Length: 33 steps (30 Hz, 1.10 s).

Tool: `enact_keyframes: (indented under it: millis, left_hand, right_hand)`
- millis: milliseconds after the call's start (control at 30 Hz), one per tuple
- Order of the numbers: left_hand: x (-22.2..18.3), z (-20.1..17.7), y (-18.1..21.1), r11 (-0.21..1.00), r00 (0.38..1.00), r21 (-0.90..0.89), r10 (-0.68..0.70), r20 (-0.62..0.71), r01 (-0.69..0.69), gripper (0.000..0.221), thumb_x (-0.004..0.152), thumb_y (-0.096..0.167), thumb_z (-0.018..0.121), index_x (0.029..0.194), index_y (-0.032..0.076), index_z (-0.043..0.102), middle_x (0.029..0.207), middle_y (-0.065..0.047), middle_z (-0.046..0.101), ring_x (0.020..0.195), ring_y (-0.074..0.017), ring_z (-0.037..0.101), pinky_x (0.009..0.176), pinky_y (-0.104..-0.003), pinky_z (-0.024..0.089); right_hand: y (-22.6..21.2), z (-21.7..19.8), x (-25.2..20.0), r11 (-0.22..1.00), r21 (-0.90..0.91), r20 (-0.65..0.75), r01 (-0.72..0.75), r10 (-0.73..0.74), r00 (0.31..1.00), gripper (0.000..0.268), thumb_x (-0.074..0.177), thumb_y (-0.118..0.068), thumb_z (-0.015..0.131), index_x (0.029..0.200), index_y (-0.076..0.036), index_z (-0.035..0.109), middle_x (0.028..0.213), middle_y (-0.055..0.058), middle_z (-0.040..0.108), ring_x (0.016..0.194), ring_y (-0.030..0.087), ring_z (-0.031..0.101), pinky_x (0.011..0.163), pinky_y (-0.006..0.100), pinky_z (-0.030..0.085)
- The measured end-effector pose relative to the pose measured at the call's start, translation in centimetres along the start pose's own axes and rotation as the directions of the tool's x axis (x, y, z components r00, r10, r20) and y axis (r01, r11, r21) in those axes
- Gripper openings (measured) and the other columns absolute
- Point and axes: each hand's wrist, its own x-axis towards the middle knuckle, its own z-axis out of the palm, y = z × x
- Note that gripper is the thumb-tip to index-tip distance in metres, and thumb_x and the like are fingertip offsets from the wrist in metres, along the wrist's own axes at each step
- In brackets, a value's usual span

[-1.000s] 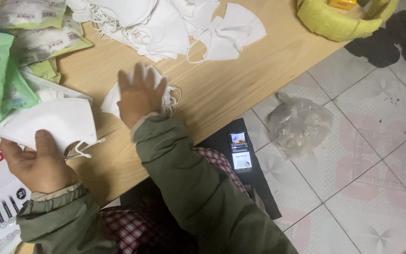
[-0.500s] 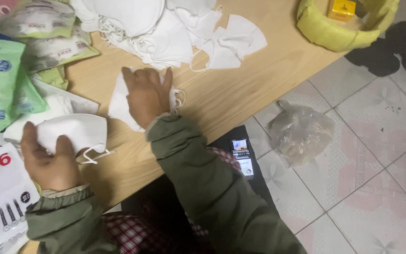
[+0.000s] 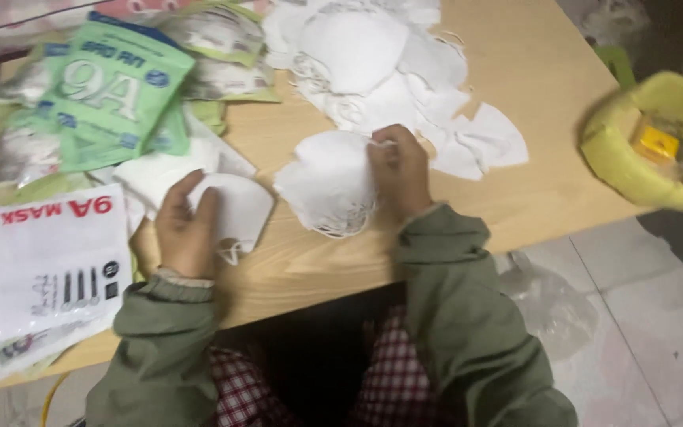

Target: Inspecting and sorting face masks from a pile on a table, unfolding each one to check for quality.

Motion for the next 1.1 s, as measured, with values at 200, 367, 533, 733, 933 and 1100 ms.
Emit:
enact_keyframes:
  millis: [200, 367, 533, 733, 933, 1100]
  left_hand:
    - [2.2, 2.2, -2.7, 0.925, 0.963, -0.266, -0.258, 0.080, 0.270, 0.033, 0.103, 0.020, 0.066, 0.132, 0.006, 0.064, 0.118, -0.026, 0.069, 0.108, -0.0324, 0.070, 0.091, -0.047, 0.059]
    - [2.2, 4.2, -1.7, 0.836, 0.932, -0.415, -0.307, 0.191, 0.360, 0.038, 0.096, 0.022, 0.073, 0.130, 0.007, 0.066, 0.110, -0.015, 0.072, 0.100, -0.0237, 0.072, 0.087, -0.038, 0.062]
    - [1.7, 3.5, 0.9, 0.939, 0.952, -0.199, -0.242, 0.187, 0.278, 0.034, 0.095, 0.009, 0.069, 0.129, 0.007, 0.067, 0.117, -0.020, 0.070, 0.100, -0.0239, 0.070, 0.083, -0.040, 0.063]
    - [1.4, 2.8, 1.1, 0.934, 0.955, -0.244, -0.213, 0.205, 0.261, 0.042, 0.092, 0.005, 0.072, 0.133, 0.004, 0.064, 0.114, -0.016, 0.069, 0.104, -0.0214, 0.067, 0.092, -0.041, 0.061]
    - [1.3, 3.1, -0.3, 0.957, 0.982, -0.264, -0.075, 0.172, 0.119, 0.046, 0.093, 0.002, 0.067, 0.138, 0.004, 0.059, 0.118, -0.018, 0.070, 0.111, -0.0218, 0.064, 0.099, -0.042, 0.057]
    - [1.4, 2.6, 0.3, 0.972, 0.990, -0.232, 0.006, 0.143, 0.028, 0.056, 0.094, -0.007, 0.059, 0.148, 0.004, 0.048, 0.131, -0.027, 0.064, 0.124, -0.0357, 0.061, 0.105, -0.049, 0.052]
  right_hand:
    - [-1.6, -0.2, -0.1, 0.565, 0.633, 0.224, -0.529, 0.520, 0.824, 0.016, 0.099, -0.012, 0.065, 0.113, -0.006, 0.058, 0.085, 0.005, 0.067, 0.074, 0.017, 0.071, 0.069, 0.034, 0.062]
    - [-2.6, 2.9, -0.9, 0.497, 0.526, 0.426, -0.690, 0.547, 0.720, 0.021, 0.098, -0.017, 0.065, 0.113, -0.004, 0.060, 0.085, 0.005, 0.063, 0.076, 0.019, 0.072, 0.062, 0.036, 0.065]
    - [-4.6, 5.1, -0.7, 0.456, 0.472, 0.559, -0.755, 0.507, 0.656, 0.026, 0.098, -0.017, 0.067, 0.118, -0.003, 0.061, 0.092, 0.010, 0.066, 0.082, 0.024, 0.075, 0.067, 0.040, 0.066]
    - [-4.8, 6.3, -0.9, 0.359, 0.538, 0.591, -0.763, 0.484, 0.645, 0.026, 0.098, -0.010, 0.065, 0.119, 0.003, 0.059, 0.079, 0.010, 0.063, 0.067, 0.024, 0.073, 0.057, 0.039, 0.067]
    - [-4.4, 7.3, -1.4, 0.400, 0.517, 0.579, -0.757, 0.488, 0.654, 0.025, 0.101, -0.010, 0.060, 0.120, 0.006, 0.057, 0.081, 0.013, 0.063, 0.067, 0.024, 0.073, 0.059, 0.041, 0.067]
    - [-6.1, 5.6, -0.8, 0.592, 0.388, 0.514, -0.706, 0.497, 0.699, 0.027, 0.100, -0.012, 0.063, 0.120, 0.006, 0.062, 0.076, 0.019, 0.068, 0.070, 0.030, 0.075, 0.067, 0.044, 0.067]
